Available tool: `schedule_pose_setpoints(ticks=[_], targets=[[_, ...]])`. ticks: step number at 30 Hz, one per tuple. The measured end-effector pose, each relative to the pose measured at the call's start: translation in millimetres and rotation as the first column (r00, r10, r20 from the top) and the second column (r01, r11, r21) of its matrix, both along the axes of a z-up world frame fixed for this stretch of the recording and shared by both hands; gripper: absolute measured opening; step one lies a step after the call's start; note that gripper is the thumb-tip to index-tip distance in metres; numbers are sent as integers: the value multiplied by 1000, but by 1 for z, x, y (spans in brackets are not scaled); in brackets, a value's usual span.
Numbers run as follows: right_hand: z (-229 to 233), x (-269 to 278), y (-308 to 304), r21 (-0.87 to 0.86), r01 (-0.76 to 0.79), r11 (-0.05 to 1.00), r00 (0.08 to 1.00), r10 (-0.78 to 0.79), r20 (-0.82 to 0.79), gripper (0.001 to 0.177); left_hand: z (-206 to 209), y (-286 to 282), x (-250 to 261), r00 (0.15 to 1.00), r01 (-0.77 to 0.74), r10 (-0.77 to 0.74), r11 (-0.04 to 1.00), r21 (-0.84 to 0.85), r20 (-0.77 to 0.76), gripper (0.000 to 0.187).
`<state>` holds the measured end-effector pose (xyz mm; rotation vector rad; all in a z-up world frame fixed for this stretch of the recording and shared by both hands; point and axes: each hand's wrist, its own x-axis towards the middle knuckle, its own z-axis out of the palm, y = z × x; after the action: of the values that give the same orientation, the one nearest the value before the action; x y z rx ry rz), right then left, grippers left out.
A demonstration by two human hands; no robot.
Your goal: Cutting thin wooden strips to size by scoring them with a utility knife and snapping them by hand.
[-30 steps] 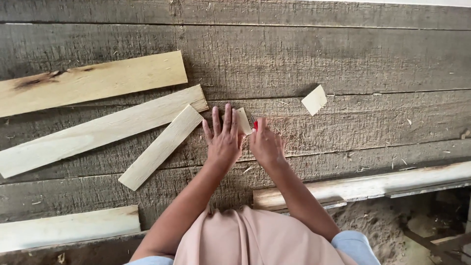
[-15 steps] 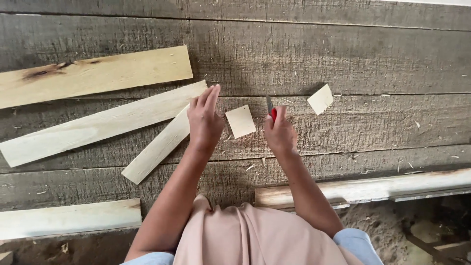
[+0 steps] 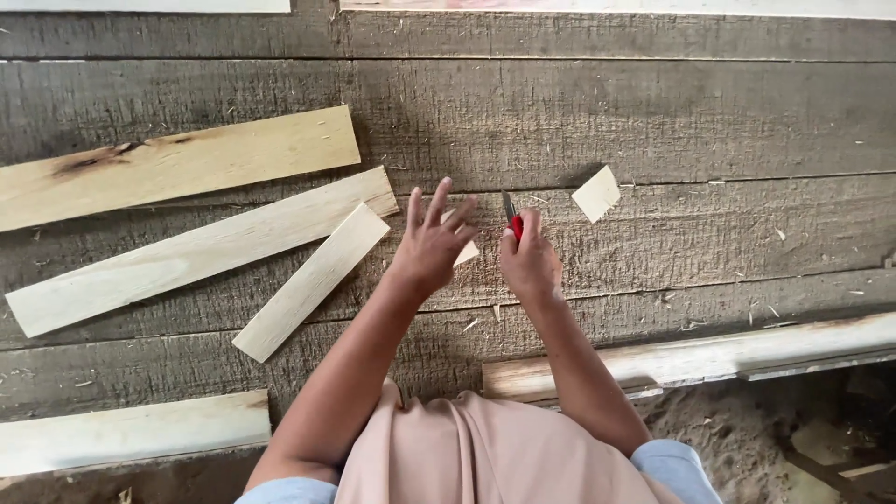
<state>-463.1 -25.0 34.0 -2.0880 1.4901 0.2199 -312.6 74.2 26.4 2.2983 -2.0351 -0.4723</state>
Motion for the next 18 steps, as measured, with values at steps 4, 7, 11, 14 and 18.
schedule_pose_setpoints(ticks=[4, 7, 11, 14, 18], targets=[[-13, -11, -8, -30, 26, 999, 997, -24, 68, 27, -55, -14, -1, 999, -23, 26, 997, -72, 39, 51], [-13, -15, -11, -21, 57, 998, 984, -53, 170, 26, -34, -10, -4, 919, -313, 276, 945, -95, -281, 9], [-9, -12, -2, -11, 83, 996, 972, -79, 220, 29, -26, 3, -30, 7, -898, 515, 380, 221, -857, 21], [-19, -11, 4, 6, 50, 999, 985, -50, 164, 31, -19, 13, -39, -72, -917, 511, 305, 258, -857, 29], [-41, -17, 6, 42, 12, 999, 997, -15, 76, 34, 32, 24, -37, 195, -814, 731, 493, 308, -654, 41]])
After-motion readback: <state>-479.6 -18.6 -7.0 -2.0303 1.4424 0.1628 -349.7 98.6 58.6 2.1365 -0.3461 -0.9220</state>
